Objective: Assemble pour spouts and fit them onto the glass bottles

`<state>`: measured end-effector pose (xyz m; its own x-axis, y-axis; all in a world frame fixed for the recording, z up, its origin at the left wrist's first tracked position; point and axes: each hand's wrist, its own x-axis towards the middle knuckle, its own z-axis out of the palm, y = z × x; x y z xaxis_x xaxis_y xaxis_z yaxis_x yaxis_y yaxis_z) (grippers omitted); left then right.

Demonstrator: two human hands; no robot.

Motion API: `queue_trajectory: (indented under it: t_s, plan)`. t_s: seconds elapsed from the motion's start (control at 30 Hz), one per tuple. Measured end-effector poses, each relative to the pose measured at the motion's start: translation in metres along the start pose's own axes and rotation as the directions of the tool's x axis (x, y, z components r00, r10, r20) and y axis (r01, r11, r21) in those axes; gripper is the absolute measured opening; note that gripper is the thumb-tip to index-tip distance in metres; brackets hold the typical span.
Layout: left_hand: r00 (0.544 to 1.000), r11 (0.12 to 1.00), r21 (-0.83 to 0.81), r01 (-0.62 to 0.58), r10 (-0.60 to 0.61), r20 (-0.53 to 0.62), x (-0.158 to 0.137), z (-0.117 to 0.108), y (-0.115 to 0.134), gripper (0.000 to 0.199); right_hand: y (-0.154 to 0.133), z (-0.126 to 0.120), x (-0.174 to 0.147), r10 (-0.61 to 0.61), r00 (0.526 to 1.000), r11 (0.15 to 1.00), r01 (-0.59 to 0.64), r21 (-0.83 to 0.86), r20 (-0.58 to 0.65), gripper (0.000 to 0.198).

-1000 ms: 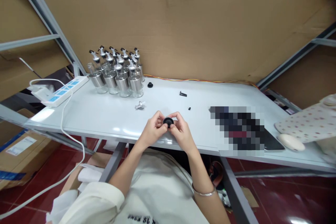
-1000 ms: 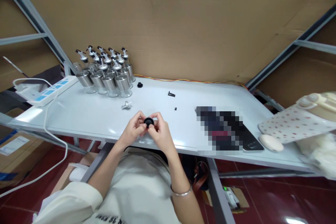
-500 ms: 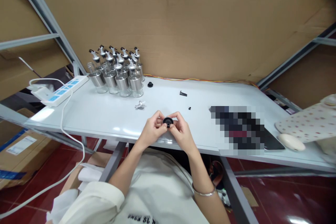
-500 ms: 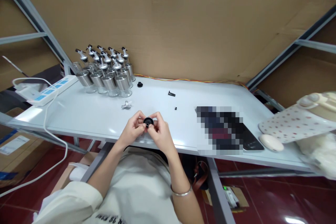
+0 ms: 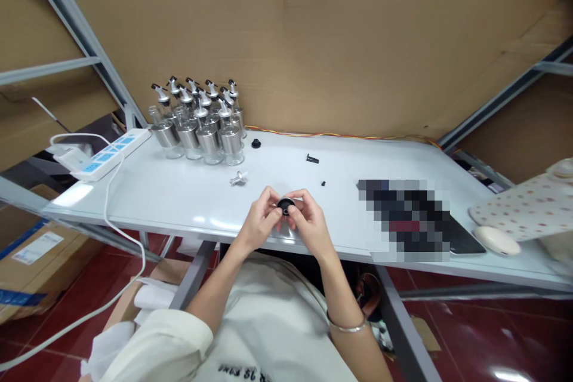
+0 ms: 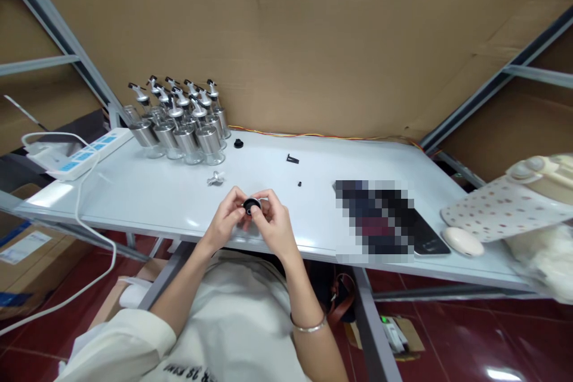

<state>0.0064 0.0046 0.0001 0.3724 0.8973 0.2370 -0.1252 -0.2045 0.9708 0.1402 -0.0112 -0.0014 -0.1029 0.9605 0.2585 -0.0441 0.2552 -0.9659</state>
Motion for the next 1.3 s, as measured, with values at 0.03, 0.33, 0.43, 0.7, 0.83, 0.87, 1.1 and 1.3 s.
queue_trajectory:
  t_s: [0.03,0.33,0.43,0.7,0.83,0.87,1.1,1.3]
  plan:
    - [1.000,1.000,0.009,0.011,-0.010,-0.006,0.000,0.000,0.000,0.019,0.000,0.000,0.000,0.007,1.000,1.000,-0.007,-0.012,-0.014,0.023]
    - [0.996,0.996,0.026,0.081,-0.080,-0.041,0.002,0.001,-0.003,0.034,0.004,-0.002,0.001,0.043,0.999,0.992,-0.046,-0.115,-0.027,0.036]
    - [0.997,0.996,0.039,0.075,-0.073,-0.038,0.002,0.000,-0.005,0.035,0.005,-0.002,0.001,0.023,0.999,0.987,-0.028,-0.161,-0.027,0.037]
    - [0.997,0.997,0.080,0.015,-0.009,-0.075,0.002,0.001,-0.005,0.028,0.006,-0.004,0.004,-0.014,1.000,0.983,0.013,-0.181,-0.006,0.034]
    - [0.982,0.995,0.085,-0.043,0.057,-0.179,0.006,0.002,-0.006,0.026,0.005,-0.003,0.005,-0.054,0.997,0.989,0.044,-0.143,-0.064,0.034]
    - [0.978,0.994,0.096,-0.050,0.068,-0.196,0.006,0.002,-0.006,0.026,0.005,-0.003,0.005,-0.063,0.995,0.988,0.050,-0.149,-0.080,0.035]
    - [0.974,0.988,0.139,-0.072,0.100,-0.203,0.006,0.002,-0.008,0.026,0.013,-0.002,0.005,-0.039,0.990,0.993,0.024,-0.112,-0.135,0.036]
    - [0.974,0.982,0.178,-0.058,0.095,-0.206,0.005,0.003,-0.003,0.028,0.010,-0.003,0.004,-0.003,0.994,0.994,-0.008,-0.105,-0.110,0.032]
